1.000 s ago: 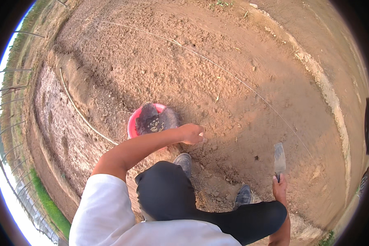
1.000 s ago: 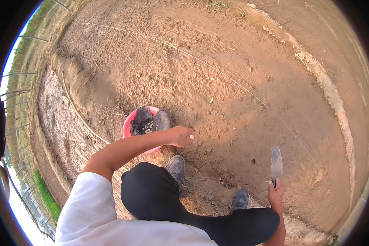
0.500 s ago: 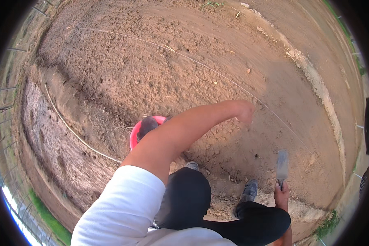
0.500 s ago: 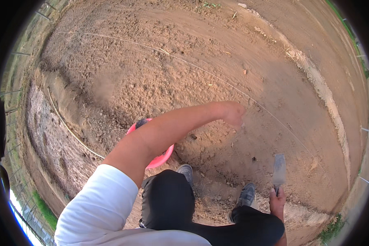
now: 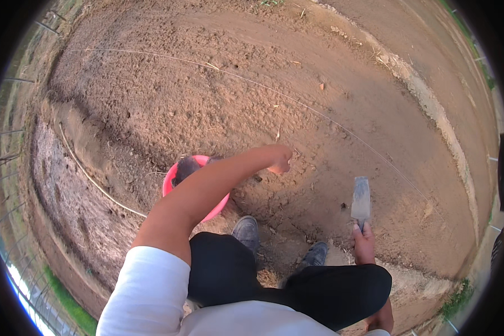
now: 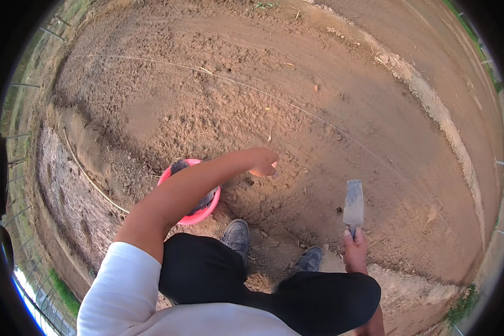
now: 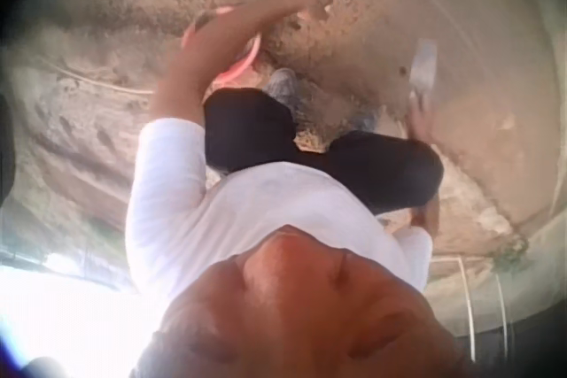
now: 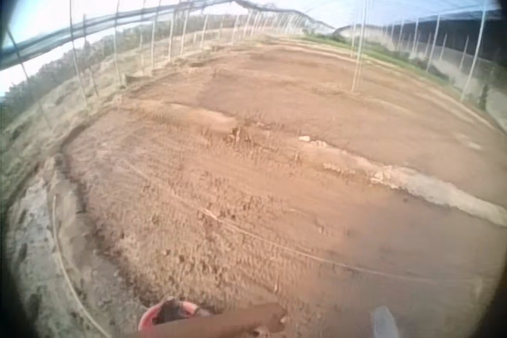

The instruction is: The person plants seeds along a prepared row in a garden bed. They use a small hand trowel to dig holes, place seeds from a red bucket into the holes, and cover them with soil. The person also uses a string line to maintain alignment.

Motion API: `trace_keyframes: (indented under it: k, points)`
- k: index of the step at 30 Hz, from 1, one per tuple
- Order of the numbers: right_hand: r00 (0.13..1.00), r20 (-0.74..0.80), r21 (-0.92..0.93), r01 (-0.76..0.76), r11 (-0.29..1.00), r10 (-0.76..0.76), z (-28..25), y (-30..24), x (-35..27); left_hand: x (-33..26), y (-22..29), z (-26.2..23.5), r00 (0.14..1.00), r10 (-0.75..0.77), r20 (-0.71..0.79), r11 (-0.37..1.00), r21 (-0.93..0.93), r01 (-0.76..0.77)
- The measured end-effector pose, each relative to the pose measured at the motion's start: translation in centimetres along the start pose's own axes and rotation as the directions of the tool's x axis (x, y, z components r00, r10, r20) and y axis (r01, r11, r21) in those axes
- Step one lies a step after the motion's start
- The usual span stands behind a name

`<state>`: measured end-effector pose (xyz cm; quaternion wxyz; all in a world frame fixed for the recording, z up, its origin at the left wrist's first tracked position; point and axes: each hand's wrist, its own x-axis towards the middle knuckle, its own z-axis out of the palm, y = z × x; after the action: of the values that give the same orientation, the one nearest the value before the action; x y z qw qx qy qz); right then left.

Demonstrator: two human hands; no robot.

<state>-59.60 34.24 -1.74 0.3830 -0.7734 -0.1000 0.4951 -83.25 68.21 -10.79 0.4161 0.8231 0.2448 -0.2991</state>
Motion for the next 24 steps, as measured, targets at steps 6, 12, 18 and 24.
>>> trace_keyframes:
  k: [6,12,18,24]
  points:
    - [1.0,0.022,-0.085,0.016,0.996,-0.014,-2.3,1.2,2.8,-5.1,-0.6,1.6,0.992,-0.056,0.109,0.998,-0.032,0.059]
    - [0.999,0.007,0.041,-0.04,0.998,0.04,-4.2,3.0,4.3,-8.4,1.8,-1.6,0.982,-0.185,0.025,0.982,0.035,0.184]
    - [0.987,-0.106,0.179,-0.103,0.978,0.124,-5.6,6.4,4.2,-7.6,6.5,-3.4,0.985,-0.173,0.01,0.979,0.11,0.171]
    - [0.983,-0.181,0.02,0.011,1.0,-0.007,-6.9,11.5,1.4,-8.9,14.2,-4.2,0.994,-0.079,0.082,0.947,0.317,0.049]
